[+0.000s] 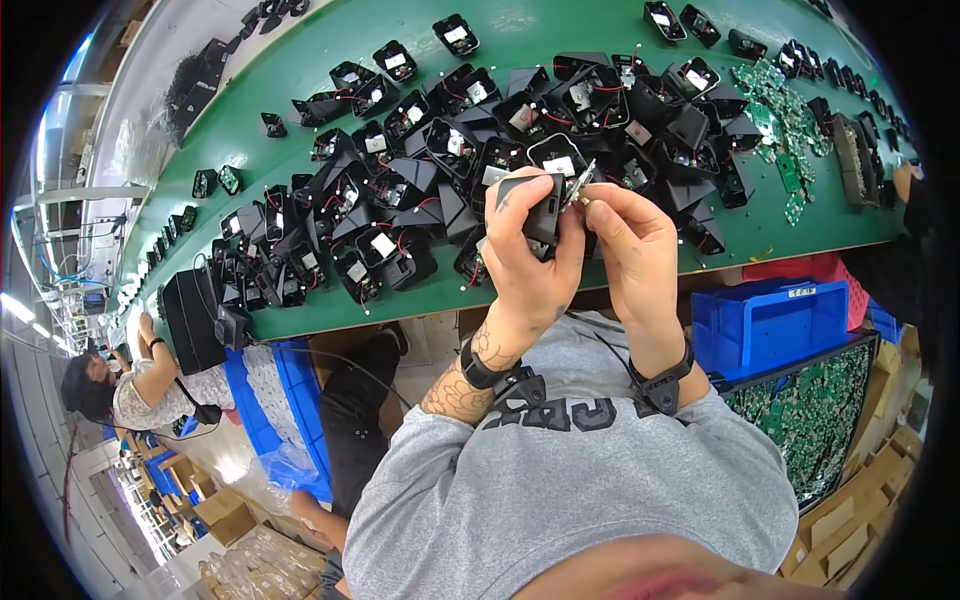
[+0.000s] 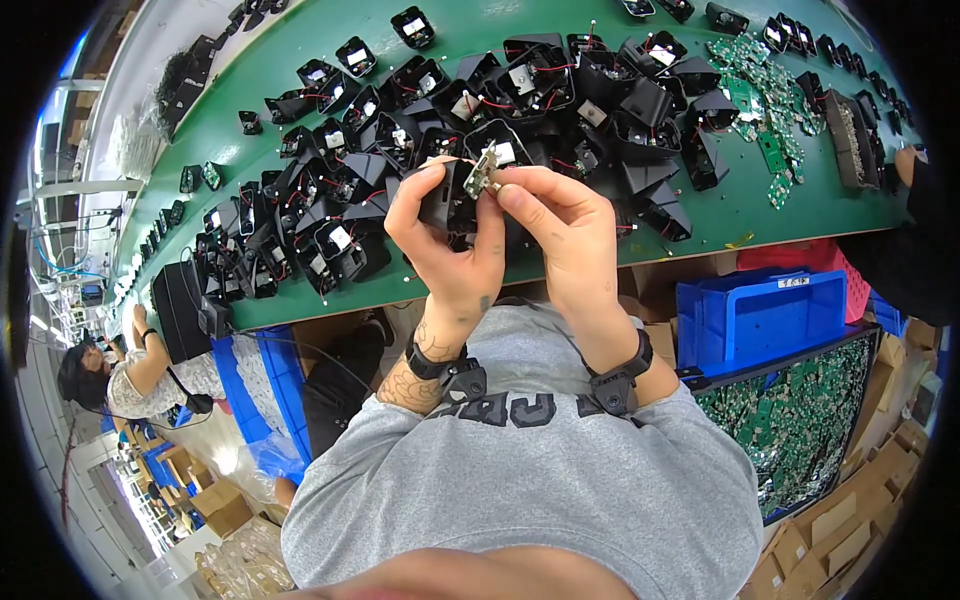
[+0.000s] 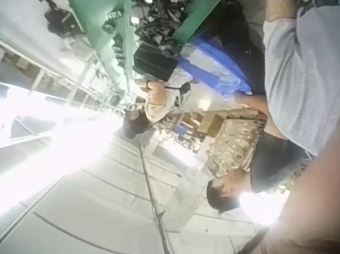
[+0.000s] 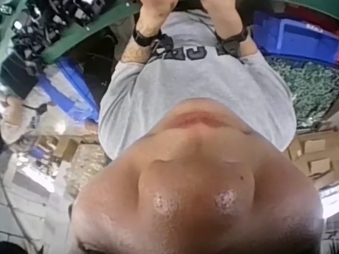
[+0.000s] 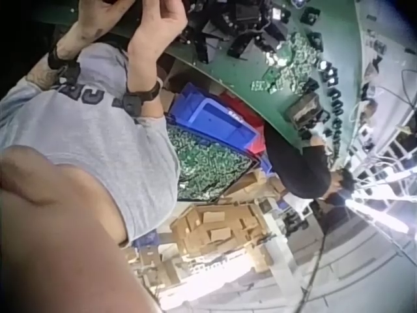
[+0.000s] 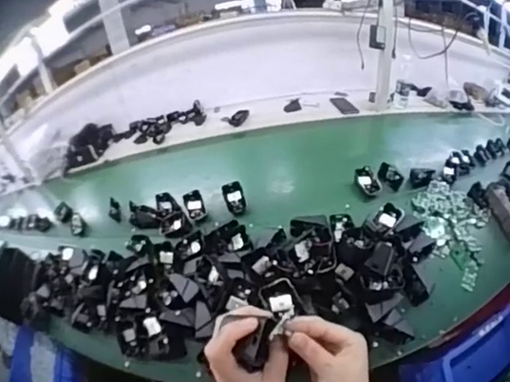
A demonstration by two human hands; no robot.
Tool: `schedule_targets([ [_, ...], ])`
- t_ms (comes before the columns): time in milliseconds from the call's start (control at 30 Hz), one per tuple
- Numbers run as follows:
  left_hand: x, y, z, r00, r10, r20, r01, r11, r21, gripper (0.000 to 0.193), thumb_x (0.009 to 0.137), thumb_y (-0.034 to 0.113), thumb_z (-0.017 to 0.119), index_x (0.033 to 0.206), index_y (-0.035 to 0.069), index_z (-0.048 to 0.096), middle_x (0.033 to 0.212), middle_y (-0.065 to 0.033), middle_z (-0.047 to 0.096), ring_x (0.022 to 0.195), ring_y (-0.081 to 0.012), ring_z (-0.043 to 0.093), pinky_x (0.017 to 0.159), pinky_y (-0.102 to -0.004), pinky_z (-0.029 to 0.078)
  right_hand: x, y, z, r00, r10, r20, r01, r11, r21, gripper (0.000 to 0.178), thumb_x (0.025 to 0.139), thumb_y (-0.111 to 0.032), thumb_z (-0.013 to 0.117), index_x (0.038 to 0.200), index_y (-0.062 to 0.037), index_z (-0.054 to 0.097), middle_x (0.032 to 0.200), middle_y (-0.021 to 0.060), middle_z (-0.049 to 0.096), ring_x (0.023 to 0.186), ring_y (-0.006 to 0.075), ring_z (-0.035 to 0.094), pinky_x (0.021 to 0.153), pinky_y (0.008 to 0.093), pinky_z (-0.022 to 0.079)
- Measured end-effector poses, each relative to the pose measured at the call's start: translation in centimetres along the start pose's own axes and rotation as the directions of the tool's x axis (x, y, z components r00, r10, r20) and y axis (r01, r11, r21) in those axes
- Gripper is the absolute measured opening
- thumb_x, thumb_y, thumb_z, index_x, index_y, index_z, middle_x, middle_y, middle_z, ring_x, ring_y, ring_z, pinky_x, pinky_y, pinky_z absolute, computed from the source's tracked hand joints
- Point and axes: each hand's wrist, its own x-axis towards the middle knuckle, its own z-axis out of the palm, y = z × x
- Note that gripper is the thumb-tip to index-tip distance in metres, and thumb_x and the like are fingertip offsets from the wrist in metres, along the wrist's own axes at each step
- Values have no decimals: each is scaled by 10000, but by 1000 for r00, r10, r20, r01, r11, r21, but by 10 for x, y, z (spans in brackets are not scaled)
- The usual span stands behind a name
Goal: Manually assembling electronic circuit boards into plastic housings on a factory assembly line.
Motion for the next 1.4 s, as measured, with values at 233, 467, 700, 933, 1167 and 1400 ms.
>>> schedule_targets([
  [233, 0, -3, 2, 1000, 23, -2, -23, 1000, 17, 526, 794, -85, 612, 1216, 33, 321, 1123, -184, 474, 942, -210, 535, 839, -318, 456, 2, -1, 2, 1000, 6, -9, -7, 1000, -23, 193, 842, -11, 638, 1031, 28, 619, 984, 68, 643, 916, 131, 595, 833, 256, 456],
  [467, 0, -2, 1, 1000, 26, 12, -26, 1000, 1, 522, 782, -86, 621, 1198, 41, 333, 1072, -201, 511, 916, -235, 545, 807, -339, 462, 2, -3, -1, 998, 58, 37, -56, 997, -53, 125, 884, -74, 603, 976, 10, 614, 915, 26, 615, 840, 90, 535, 783, 238, 430],
  [700, 2, -1, -1, 998, 66, 11, -67, 996, 53, 495, 764, -94, 632, 1150, 58, 361, 992, -196, 565, 872, -267, 574, 760, -360, 469, 4, -4, -5, 991, 103, 89, -96, 992, -78, 110, 874, -94, 624, 937, -4, 634, 894, 10, 638, 843, 64, 558, 803, 218, 431],
  [933, 2, -3, -6, 991, 102, 85, -106, 994, 32, 478, 774, -65, 648, 1129, 109, 380, 995, -199, 577, 872, -291, 580, 753, -375, 476, 5, -8, -14, 971, 164, 172, -151, 985, -82, 172, 885, -91, 572, 1002, 30, 611, 952, 40, 618, 897, 102, 561, 826, 251, 431],
  [1167, 5, -3, -10, 984, 123, 127, -124, 992, 1, 408, 799, -23, 648, 1101, 117, 413, 1003, -206, 577, 877, -284, 577, 753, -377, 475, 4, -10, -11, 968, 187, 169, -190, 982, -3, 160, 870, -76, 596, 998, 21, 606, 925, 28, 614, 891, 87, 556, 819, 238, 433],
  [1400, 6, 6, -19, 925, -253, 284, 297, 947, -122, 538, 810, -42, 632, 1246, 75, 340, 1073, -121, 521, 883, -148, 559, 631, -263, 517, 9, -22, 2, 995, -52, 80, 70, 969, -238, 152, 845, -28, 639, 990, -4, 604, 857, 10, 596, 838, 66, 545, 714, 199, 439],
])
